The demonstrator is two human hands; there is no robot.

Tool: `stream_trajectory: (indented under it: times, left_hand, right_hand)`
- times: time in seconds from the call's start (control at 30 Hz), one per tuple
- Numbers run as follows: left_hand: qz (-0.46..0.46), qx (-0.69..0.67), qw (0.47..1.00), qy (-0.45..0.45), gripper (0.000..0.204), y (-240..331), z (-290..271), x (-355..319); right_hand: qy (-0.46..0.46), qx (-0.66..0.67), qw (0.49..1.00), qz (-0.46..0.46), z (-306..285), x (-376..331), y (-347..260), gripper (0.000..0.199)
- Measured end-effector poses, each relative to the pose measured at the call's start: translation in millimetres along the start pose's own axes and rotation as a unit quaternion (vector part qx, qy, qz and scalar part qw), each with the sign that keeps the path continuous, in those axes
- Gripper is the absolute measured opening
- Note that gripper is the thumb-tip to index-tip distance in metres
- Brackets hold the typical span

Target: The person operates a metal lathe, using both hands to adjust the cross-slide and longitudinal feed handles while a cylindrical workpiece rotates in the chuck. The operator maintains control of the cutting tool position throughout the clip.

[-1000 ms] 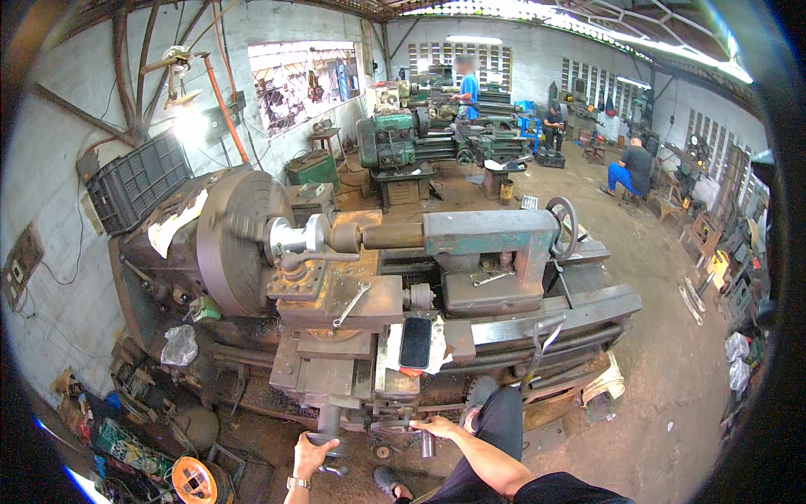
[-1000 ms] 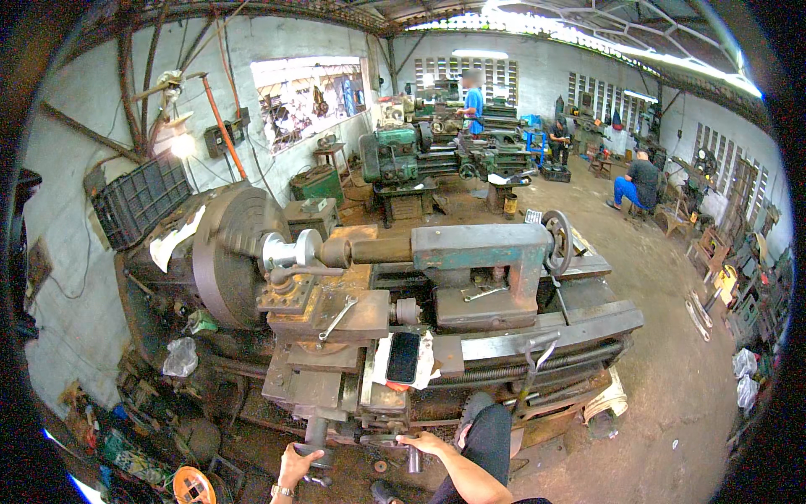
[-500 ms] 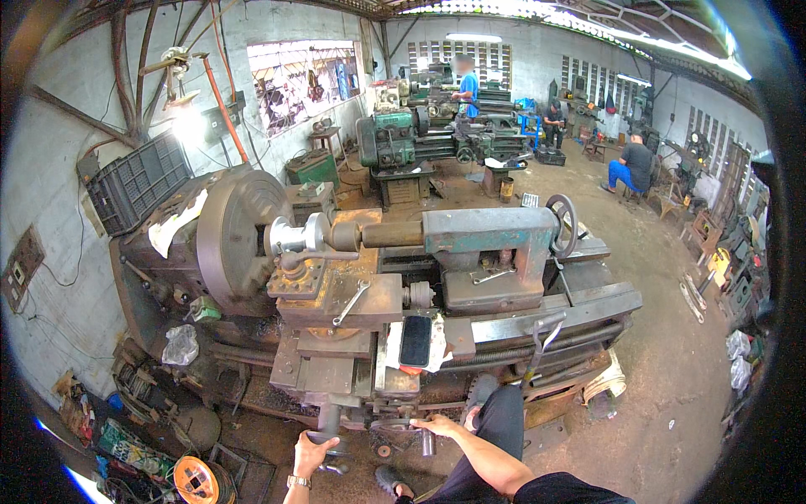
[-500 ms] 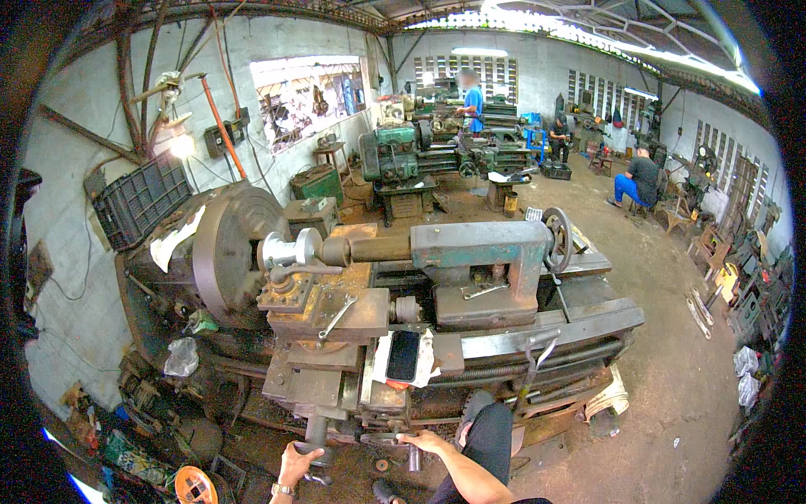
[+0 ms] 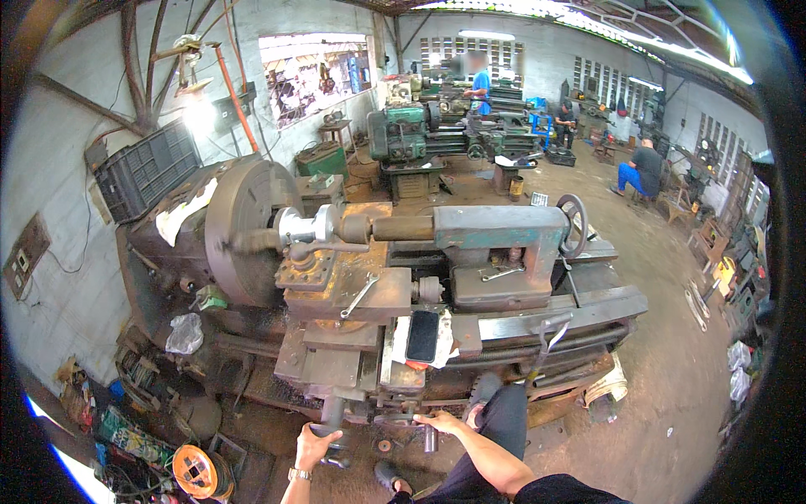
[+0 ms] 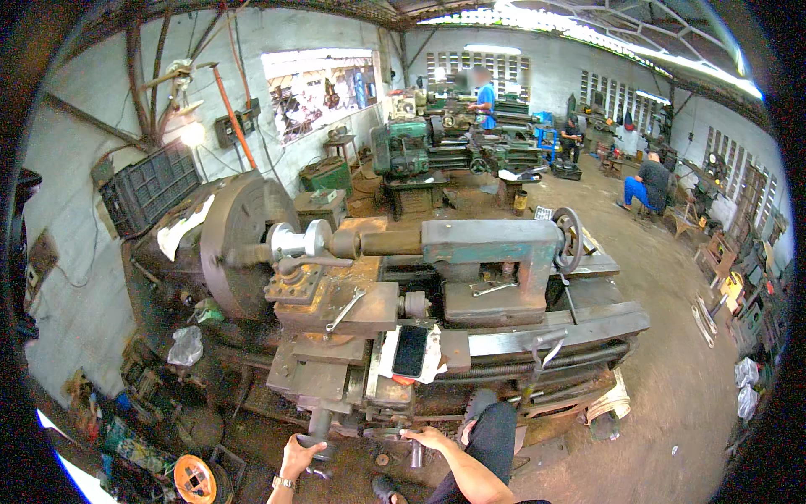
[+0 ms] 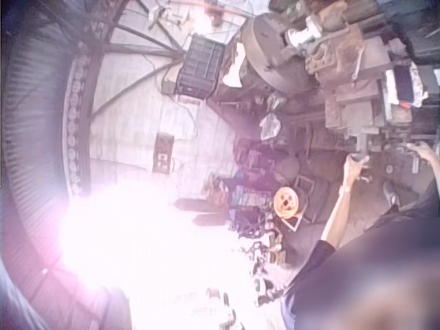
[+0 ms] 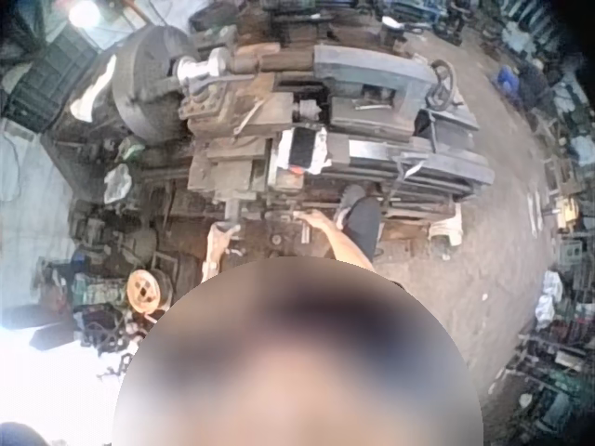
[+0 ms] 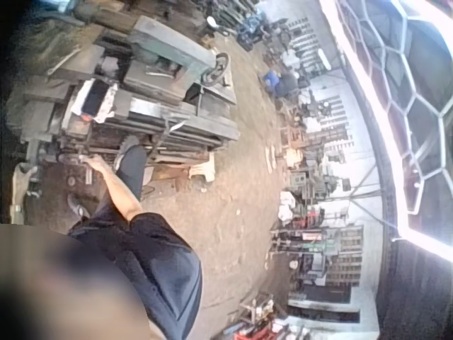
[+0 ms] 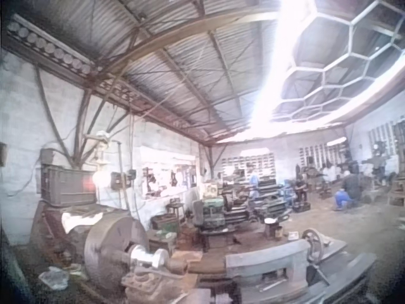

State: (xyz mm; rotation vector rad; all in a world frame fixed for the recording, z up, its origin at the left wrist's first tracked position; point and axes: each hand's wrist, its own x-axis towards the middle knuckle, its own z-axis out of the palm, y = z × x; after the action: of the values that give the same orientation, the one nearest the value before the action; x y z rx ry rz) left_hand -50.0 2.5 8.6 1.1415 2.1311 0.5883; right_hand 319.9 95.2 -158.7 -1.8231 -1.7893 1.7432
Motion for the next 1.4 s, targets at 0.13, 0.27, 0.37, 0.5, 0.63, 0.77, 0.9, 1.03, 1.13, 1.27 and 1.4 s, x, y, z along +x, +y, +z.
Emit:
stream_trajectory:
  times: [0.13, 0.27, 0.37, 0.5, 0.63, 0.77, 0.9, 1.03, 1.13, 1.27, 1.4]
  left_hand:
    - [0.0, 0.02, 1.0, -0.001, 0.102, 0.0, -0.5, 0.1]
    - [-0.001, -0.001, 1.0, -0.025, 0.097, 2.5, -4.2, -1.6]
    - [-0.006, -0.006, 1.0, -0.028, 0.095, 4.0, -5.1, -3.0]
    - [-0.008, -0.003, 1.0, -0.026, 0.099, 2.7, -4.4, -2.9]
    - [-0.01, 0.007, 1.0, -0.026, 0.101, 0.3, -3.7, -2.2]
    - [0.001, 0.001, 1.0, -0.016, 0.102, -2.3, -2.4, -2.1]
    - [-0.002, 0.016, 0.999, -0.029, 0.103, -4.6, -1.8, 1.4]
    - [0.007, -0.012, 1.0, -0.023, 0.102, -6.0, -1.4, 1.0]
    - [0.007, -0.024, 0.999, -0.026, 0.102, -5.1, -1.8, 1.0]
    - [0.007, -0.021, 0.999, -0.038, 0.101, -3.7, -3.6, 2.9]
    - [-0.012, -0.017, 0.999, -0.047, 0.102, -2.7, -5.4, 2.3]
  right_hand:
    - [0.032, -0.018, 0.999, 0.004, -2.7, -12.9, -11.2, 0.089]
    - [0.022, 0.042, 0.998, -0.052, -3.0, -24.0, -18.0, 0.087]
    - [0.026, 0.022, 0.999, 0.003, -5.6, -24.9, -21.5, 0.084]
    - [0.006, 0.026, 0.999, 0.019, -7.7, -23.6, -25.0, 0.082]
    - [0.018, 0.045, 0.999, 0.001, -7.7, -28.6, -26.3, 0.082]
    - [0.025, 0.047, 0.999, -0.004, -7.7, -32.6, -28.4, 0.08]
    - [0.034, 0.055, 0.998, -0.003, -5.9, -30.3, -28.0, 0.078]
    - [0.03, 0.052, 0.998, -0.004, -4.8, -25.5, -23.6, 0.08]
    - [0.016, 0.045, 0.999, -0.006, -5.4, -21.4, -20.1, 0.085]
    - [0.008, 0.033, 0.999, 0.024, -5.6, -14.0, -13.7, 0.085]
    - [0.017, 0.041, 0.999, 0.007, -2.3, -3.5, -2.4, 0.087]
